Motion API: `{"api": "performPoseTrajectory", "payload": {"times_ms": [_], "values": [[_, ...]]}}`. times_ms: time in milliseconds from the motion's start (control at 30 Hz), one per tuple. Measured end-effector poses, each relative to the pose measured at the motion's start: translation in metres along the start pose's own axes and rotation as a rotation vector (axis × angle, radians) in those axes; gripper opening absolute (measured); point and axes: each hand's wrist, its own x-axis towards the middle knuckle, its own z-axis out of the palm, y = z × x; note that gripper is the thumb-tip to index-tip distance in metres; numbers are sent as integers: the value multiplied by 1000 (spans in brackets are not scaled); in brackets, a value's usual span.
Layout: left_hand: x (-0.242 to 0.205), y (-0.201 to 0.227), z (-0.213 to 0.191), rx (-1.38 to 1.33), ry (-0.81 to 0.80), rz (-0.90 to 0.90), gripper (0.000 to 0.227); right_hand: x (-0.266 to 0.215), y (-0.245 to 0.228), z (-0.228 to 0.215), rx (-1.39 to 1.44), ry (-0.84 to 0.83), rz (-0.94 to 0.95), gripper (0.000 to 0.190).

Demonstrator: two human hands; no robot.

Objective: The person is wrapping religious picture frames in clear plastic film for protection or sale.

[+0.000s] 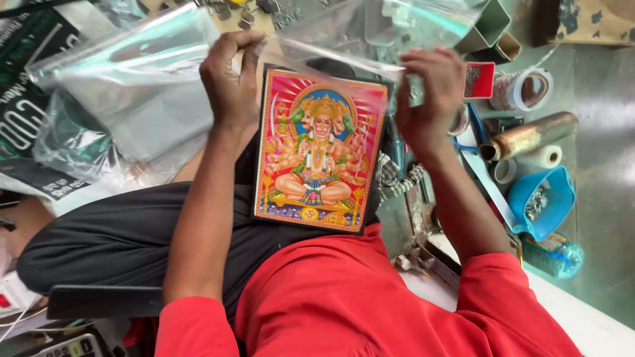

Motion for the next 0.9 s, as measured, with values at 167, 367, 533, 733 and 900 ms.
{"api": "performPoseTrajectory", "payload": {"times_ms": [167,367,533,733,900], "values": [[-1,37,-3,-537,-20,-316,11,63,-41,-56,131,255,-66,4],[-24,101,-29,-848,-14,-439,19,75,-42,-128,305,311,109,11],[-35,126,-39,-960,153,-427,20,93,-57,-162,53,21,70,13],[-53,142,-45,-902,292,-511,18,70,-45,-148,171,-196,142,23],[-71,141,-50,-650,370,-448,13,52,-55,-152,464,-199,57,38]]}}
